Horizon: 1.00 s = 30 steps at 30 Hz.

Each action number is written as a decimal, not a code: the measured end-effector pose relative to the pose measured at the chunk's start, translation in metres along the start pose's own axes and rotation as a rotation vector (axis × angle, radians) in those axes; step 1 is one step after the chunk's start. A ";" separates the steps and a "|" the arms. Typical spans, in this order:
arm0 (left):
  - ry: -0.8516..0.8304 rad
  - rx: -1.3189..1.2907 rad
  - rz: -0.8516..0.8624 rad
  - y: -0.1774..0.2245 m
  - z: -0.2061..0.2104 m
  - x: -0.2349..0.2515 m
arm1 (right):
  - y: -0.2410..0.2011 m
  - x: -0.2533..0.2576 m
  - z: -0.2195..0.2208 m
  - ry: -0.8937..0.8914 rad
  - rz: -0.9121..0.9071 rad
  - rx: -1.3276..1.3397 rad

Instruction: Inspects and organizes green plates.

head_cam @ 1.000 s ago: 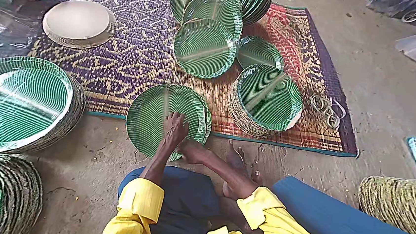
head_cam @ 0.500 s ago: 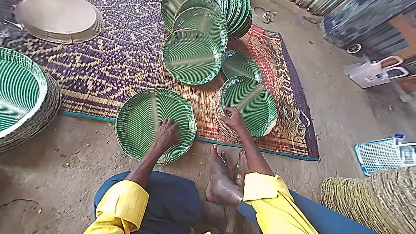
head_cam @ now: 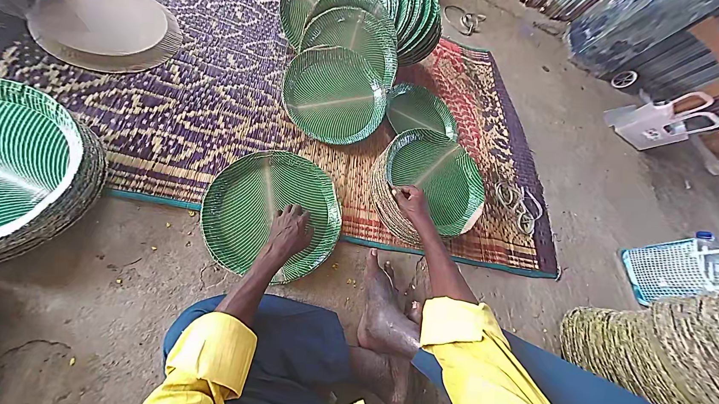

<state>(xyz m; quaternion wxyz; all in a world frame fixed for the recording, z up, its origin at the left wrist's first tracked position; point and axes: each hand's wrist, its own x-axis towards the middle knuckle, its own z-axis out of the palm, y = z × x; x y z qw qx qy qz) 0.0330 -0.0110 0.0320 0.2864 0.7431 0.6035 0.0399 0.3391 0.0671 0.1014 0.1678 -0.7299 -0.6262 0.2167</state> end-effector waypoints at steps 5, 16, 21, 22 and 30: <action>0.051 -0.101 0.015 -0.008 -0.005 -0.001 | -0.019 -0.009 -0.005 0.112 0.004 -0.065; 0.910 -0.157 0.202 -0.027 -0.020 -0.030 | -0.116 -0.143 0.149 -0.720 -0.663 -0.251; 0.163 -0.060 -0.157 -0.035 -0.015 -0.014 | -0.097 -0.135 0.136 -0.714 -0.762 -0.213; 0.139 -0.046 -0.154 -0.035 -0.014 -0.009 | -0.092 -0.121 0.118 -0.658 -0.724 -0.203; 0.072 -0.004 -0.049 -0.020 -0.006 0.002 | -0.017 -0.026 0.008 0.149 -0.138 -0.114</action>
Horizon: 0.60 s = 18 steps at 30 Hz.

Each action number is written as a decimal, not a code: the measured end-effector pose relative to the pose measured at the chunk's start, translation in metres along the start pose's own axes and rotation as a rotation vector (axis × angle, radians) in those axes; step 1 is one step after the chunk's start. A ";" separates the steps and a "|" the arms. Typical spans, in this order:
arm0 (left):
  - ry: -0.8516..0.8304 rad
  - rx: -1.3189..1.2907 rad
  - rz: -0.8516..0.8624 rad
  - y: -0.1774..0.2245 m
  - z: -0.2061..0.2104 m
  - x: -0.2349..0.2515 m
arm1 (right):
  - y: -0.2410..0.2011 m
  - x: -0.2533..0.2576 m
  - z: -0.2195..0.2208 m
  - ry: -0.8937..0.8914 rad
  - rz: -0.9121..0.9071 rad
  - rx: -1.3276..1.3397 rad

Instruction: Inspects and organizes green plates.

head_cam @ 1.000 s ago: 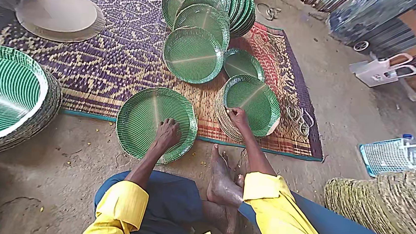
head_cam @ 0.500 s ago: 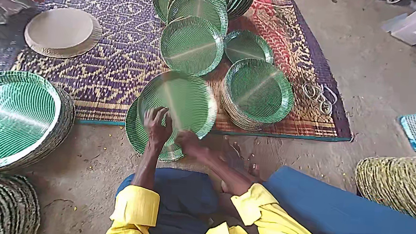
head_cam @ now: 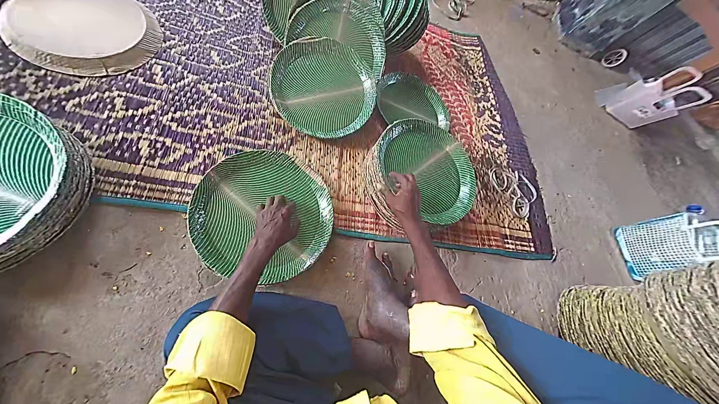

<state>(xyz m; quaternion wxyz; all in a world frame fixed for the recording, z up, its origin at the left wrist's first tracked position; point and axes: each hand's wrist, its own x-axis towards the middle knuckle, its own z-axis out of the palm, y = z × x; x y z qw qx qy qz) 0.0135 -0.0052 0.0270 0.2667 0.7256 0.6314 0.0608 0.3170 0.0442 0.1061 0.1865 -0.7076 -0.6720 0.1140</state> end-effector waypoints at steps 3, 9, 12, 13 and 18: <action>-0.004 -0.005 -0.003 0.000 -0.003 0.000 | 0.016 0.014 -0.001 -0.136 0.084 -0.052; -0.001 -0.005 -0.006 0.001 -0.002 -0.002 | 0.019 0.020 0.006 -0.135 0.097 0.028; -0.003 -0.012 -0.001 0.002 -0.003 -0.003 | 0.018 0.020 0.001 -0.154 0.133 0.083; -0.006 -0.010 -0.002 0.002 -0.003 -0.003 | 0.018 0.020 0.000 -0.157 0.142 0.098; -0.019 0.006 -0.011 0.003 -0.004 -0.004 | 0.019 0.019 0.000 -0.143 0.178 0.162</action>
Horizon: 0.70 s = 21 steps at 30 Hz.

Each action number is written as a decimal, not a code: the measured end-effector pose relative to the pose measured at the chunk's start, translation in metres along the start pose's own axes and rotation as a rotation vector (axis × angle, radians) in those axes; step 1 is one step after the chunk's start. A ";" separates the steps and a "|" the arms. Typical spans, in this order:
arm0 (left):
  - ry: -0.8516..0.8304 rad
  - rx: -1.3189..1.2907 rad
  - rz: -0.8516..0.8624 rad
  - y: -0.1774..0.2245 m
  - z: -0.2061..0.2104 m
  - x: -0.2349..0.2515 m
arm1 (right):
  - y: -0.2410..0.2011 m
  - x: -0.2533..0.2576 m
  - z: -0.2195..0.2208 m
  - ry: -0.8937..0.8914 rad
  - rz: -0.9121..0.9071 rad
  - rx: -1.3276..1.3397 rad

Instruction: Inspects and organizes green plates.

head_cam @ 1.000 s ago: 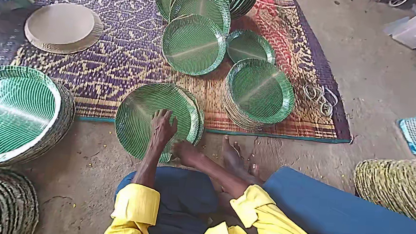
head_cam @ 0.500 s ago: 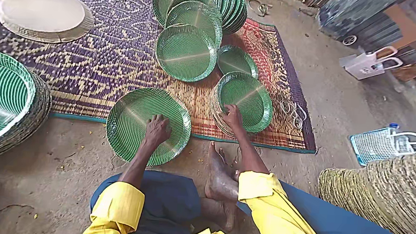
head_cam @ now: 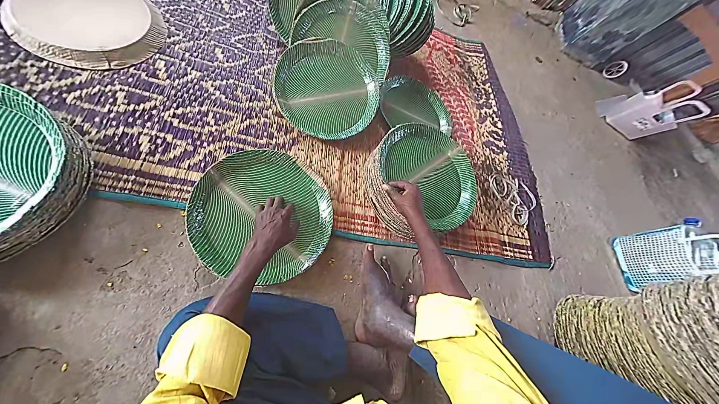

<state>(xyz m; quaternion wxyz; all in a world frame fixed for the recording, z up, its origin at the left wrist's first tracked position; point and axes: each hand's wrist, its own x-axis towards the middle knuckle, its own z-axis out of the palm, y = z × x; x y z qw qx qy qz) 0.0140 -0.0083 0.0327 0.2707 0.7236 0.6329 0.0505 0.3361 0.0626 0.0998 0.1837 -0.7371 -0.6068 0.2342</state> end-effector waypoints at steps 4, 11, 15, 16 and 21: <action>-0.007 0.004 -0.002 0.000 0.000 0.000 | 0.000 0.001 0.000 0.010 0.013 -0.033; 0.129 -0.107 0.061 0.001 -0.002 -0.002 | -0.011 -0.007 0.002 0.175 -0.088 -0.174; 0.819 -0.248 0.394 0.004 0.002 -0.004 | -0.050 -0.047 0.017 0.374 -0.489 -0.176; 0.929 -0.251 0.449 0.009 -0.003 -0.007 | -0.062 -0.059 0.029 0.347 -0.557 -0.140; 1.065 -0.183 0.547 0.011 0.003 -0.019 | -0.095 -0.124 0.129 -0.271 -0.733 -0.148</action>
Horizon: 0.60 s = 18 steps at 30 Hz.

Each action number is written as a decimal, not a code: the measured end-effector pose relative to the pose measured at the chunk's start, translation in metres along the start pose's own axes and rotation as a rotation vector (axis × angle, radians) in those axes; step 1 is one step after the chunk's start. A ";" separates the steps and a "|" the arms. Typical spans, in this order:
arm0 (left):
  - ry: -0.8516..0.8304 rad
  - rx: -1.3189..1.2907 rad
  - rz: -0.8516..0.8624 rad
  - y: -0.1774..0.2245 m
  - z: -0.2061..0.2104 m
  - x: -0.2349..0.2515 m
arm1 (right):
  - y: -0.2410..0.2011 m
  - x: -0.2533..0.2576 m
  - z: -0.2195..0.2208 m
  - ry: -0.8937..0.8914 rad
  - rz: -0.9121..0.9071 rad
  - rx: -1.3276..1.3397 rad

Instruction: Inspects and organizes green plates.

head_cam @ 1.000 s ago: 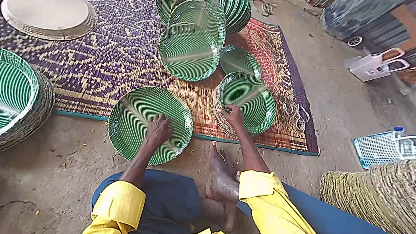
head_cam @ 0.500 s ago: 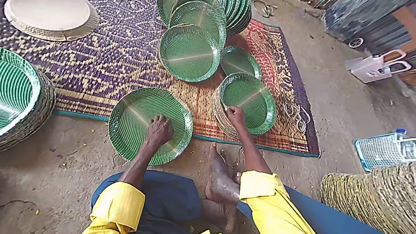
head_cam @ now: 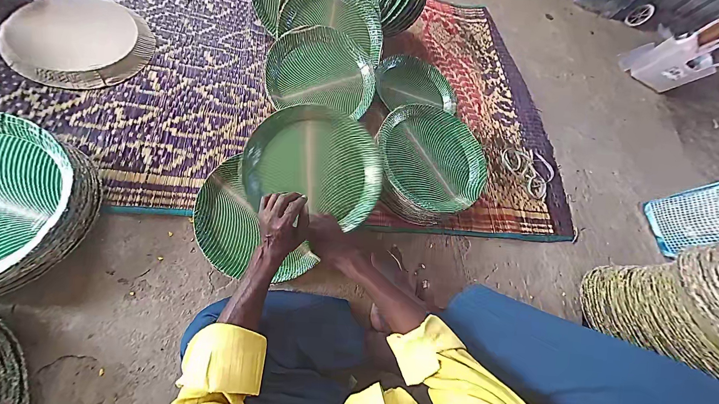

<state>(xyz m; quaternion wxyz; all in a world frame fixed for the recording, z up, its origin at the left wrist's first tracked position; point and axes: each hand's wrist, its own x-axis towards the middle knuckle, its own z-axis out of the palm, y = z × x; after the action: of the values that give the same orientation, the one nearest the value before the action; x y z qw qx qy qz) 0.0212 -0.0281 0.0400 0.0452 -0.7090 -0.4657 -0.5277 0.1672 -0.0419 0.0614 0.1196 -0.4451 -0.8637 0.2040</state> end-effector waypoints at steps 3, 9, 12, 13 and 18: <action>-0.262 0.037 -0.158 -0.008 0.003 -0.009 | -0.018 -0.017 0.039 -0.382 -0.168 0.035; -1.028 0.171 -0.546 -0.019 0.011 0.002 | 0.026 -0.012 -0.014 -0.224 -0.086 0.062; -1.071 0.127 -0.515 -0.013 0.013 0.003 | 0.073 -0.012 -0.064 0.174 0.163 0.067; -1.080 0.127 -0.499 -0.011 0.014 0.002 | 0.088 -0.013 -0.079 0.279 0.250 0.021; -1.116 0.101 -0.433 -0.010 0.025 -0.002 | 0.141 -0.012 -0.116 0.292 0.632 -0.036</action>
<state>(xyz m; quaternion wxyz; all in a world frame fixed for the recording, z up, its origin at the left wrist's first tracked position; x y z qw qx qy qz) 0.0320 -0.0095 0.0234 -0.2809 -0.7649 -0.5776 -0.0502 0.3210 0.0504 0.0995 0.1650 -0.7170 -0.6605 0.1497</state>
